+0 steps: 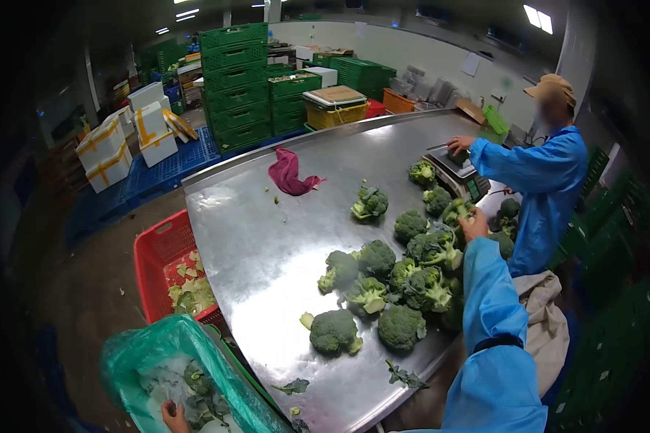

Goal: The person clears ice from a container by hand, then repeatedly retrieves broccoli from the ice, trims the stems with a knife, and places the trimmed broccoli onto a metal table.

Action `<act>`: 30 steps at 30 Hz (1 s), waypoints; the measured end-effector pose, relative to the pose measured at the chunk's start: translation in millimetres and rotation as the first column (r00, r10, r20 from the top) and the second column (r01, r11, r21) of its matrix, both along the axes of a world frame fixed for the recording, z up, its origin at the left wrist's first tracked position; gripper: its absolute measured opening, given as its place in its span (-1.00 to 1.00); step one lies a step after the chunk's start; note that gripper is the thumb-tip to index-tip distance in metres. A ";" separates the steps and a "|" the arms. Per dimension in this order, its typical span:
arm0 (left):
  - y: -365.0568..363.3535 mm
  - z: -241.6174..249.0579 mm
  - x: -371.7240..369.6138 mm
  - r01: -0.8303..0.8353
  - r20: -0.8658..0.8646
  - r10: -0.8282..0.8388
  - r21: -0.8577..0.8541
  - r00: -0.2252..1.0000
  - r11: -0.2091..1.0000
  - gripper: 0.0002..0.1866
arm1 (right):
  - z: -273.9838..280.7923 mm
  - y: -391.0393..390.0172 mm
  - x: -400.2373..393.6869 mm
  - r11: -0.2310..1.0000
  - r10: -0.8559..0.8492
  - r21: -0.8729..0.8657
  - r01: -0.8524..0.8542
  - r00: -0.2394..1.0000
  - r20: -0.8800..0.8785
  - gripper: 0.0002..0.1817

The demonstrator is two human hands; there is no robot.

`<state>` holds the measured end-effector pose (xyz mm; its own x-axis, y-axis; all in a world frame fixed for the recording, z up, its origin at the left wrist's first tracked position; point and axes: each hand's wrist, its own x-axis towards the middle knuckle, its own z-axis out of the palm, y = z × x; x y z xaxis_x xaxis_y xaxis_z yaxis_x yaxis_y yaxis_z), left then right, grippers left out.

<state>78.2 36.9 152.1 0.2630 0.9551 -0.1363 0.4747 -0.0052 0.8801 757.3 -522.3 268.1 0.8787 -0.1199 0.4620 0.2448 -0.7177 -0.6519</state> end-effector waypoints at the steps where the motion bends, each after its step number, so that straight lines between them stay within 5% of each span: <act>1: 20.3 -40.9 -21.4 -0.004 -0.080 0.003 -0.007 0.997 1.000 -0.43 | 9.5 13.7 -9.3 0.992 -0.088 -0.101 0.073 0.986 -0.145 -0.46; 3: 54.5 -111.2 -59.8 0.033 -0.159 -0.030 0.019 0.987 0.999 -0.39 | -48.0 -12.9 34.1 0.933 -0.058 -0.339 0.117 0.982 0.180 -0.61; 4: 33.3 -85.1 -39.0 -0.016 -0.183 0.009 -0.039 0.983 0.999 -0.33 | -52.4 -21.8 58.6 0.928 -0.088 -0.356 0.108 0.993 0.074 -0.59; 5: 35.1 -102.4 -43.7 -0.015 -0.207 0.018 0.016 0.978 1.000 -0.25 | -50.5 -38.6 68.8 0.931 -0.107 -0.351 0.098 0.994 -0.008 -0.57; 6: 37.8 -101.9 -39.3 0.045 -0.430 0.002 0.098 0.903 0.994 -0.18 | -49.4 -50.2 76.9 0.939 -0.113 -0.332 0.086 0.992 -0.062 -0.54; 7: 40.8 -109.3 -35.0 0.043 -0.398 0.025 0.160 0.917 0.986 -0.18 | -49.5 -64.5 78.1 0.959 -0.085 -0.280 0.053 0.991 -0.104 -0.51; 8: 38.5 -93.1 -20.2 0.090 -0.417 0.017 0.236 0.909 0.968 -0.19 | -41.7 -74.7 69.1 0.977 -0.019 -0.214 0.000 0.996 -0.086 -0.58; 9: 40.5 -83.9 -9.4 0.126 -0.428 0.014 0.297 0.903 0.947 -0.20 | -46.6 -103.2 64.8 0.947 0.318 -0.053 -0.317 0.948 0.008 -0.61; 10: 46.2 -80.3 3.3 0.164 -0.430 -0.002 0.341 0.903 0.925 -0.21 | -17.9 -93.0 24.9 0.949 0.305 -0.041 -0.313 0.943 -0.129 -0.54; 14: 60.1 -63.6 51.2 0.262 -0.374 -0.124 0.343 0.919 0.902 -0.26 | 25.2 -35.9 -122.0 0.975 0.222 0.052 -0.217 0.967 -0.129 -0.59; 16: 57.0 -61.9 66.9 0.393 -0.191 -0.369 0.111 0.910 0.913 -0.28 | 4.6 -61.8 -137.6 0.950 0.312 0.055 -0.307 0.931 -0.189 -0.66; 19: 13.1 -33.0 75.2 0.442 -0.352 -0.349 0.230 0.868 0.867 -0.33 | -7.8 -26.1 -199.9 0.918 0.365 0.243 -0.315 0.910 -0.199 -0.73; 22: -26.7 -35.6 60.3 0.366 -0.312 -0.255 0.378 0.915 0.851 -0.32 | -16.2 21.9 -248.9 0.915 0.363 0.275 -0.296 0.902 -0.234 -0.78; 24: -57.8 -38.8 29.0 0.408 -0.296 -0.311 0.371 0.903 0.834 -0.31 | 0.1 74.0 -291.9 0.871 0.424 0.376 -0.317 0.871 -0.249 -0.80; 26: -73.4 -33.0 -4.5 0.452 -0.286 -0.365 0.360 0.886 0.816 -0.31 | 6.8 97.2 -308.8 0.891 0.421 0.299 -0.341 0.869 -0.262 -0.79; 28: -74.7 -25.2 -36.2 0.401 -0.339 -0.300 0.283 0.892 0.871 -0.29 | 6.3 110.2 -318.1 0.866 0.453 0.325 -0.380 0.871 -0.188 -0.77; 30: -52.4 -7.4 -14.4 0.340 -0.347 -0.230 0.303 0.909 0.890 -0.23 | 17.2 125.3 -326.9 0.880 0.433 0.348 -0.323 0.847 -0.308 -0.75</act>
<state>63.8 -15.6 144.7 0.5317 0.8434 0.0773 0.6404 -0.4601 0.6149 430.4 -397.0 285.4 0.9780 0.1846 0.0967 0.1644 -0.3981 -0.9025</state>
